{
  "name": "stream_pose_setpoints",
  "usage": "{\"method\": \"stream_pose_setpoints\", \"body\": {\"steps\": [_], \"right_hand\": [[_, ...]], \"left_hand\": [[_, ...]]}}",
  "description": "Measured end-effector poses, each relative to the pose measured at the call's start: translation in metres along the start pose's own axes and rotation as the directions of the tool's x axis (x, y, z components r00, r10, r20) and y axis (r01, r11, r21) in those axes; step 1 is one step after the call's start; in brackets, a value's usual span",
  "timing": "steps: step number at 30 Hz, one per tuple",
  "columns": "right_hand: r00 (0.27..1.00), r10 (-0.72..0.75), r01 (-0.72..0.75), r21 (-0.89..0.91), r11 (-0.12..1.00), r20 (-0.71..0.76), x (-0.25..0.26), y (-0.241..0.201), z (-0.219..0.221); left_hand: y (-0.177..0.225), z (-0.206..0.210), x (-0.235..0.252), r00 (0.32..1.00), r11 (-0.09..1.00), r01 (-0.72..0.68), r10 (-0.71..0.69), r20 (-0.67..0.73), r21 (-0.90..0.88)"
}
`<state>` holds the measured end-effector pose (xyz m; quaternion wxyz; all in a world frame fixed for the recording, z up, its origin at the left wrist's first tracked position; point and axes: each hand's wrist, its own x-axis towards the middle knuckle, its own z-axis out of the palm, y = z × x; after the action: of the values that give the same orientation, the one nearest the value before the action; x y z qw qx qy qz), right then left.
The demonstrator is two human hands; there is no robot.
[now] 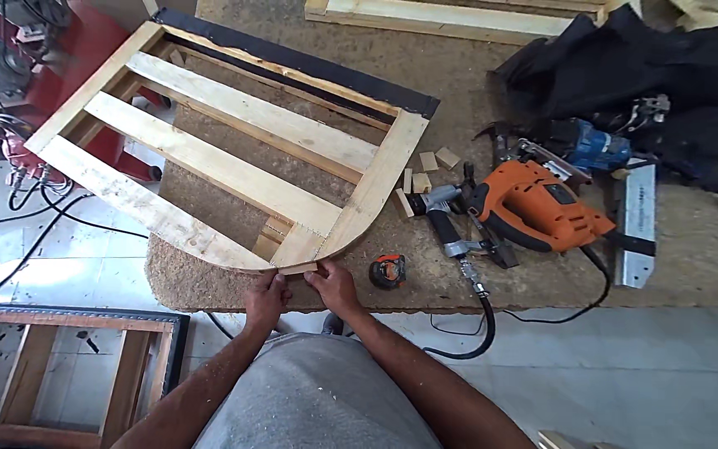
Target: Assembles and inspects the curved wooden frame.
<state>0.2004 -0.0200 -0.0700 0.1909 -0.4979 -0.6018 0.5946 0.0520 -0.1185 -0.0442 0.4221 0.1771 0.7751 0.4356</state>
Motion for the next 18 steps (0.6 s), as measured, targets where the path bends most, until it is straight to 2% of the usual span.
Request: {"method": "stream_pose_setpoints", "body": {"steps": [6,10,12,13,15,18], "right_hand": [[0.992,0.036,-0.017,-0.150,0.989,0.121,-0.002,-0.013,-0.008],[0.975,0.052,-0.003,-0.223,0.975,0.217,-0.013,-0.032,-0.038],[0.969,0.047,0.031,-0.306,0.951,0.242,-0.021,-0.045,-0.071],[0.977,0.045,0.031,-0.349,0.937,0.207,-0.024,-0.050,-0.091],[0.999,0.024,-0.011,-0.407,0.913,0.026,-0.029,-0.052,-0.133],[0.966,0.085,-0.202,-0.500,0.842,-0.245,-0.021,-0.051,-0.196]], "left_hand": [[0.010,-0.002,-0.008,1.000,0.994,0.010,-0.011,0.014,0.112],[0.017,-0.006,-0.018,0.993,0.995,-0.043,0.034,0.112,0.085],[0.012,-0.015,-0.022,0.971,0.994,-0.076,0.054,0.233,0.084],[0.009,-0.020,-0.024,0.956,0.993,-0.082,0.054,0.287,0.086],[0.002,-0.031,-0.029,0.944,0.990,-0.075,0.033,0.328,0.116],[-0.003,-0.046,-0.036,0.956,0.981,-0.030,-0.028,0.291,0.193]]}}
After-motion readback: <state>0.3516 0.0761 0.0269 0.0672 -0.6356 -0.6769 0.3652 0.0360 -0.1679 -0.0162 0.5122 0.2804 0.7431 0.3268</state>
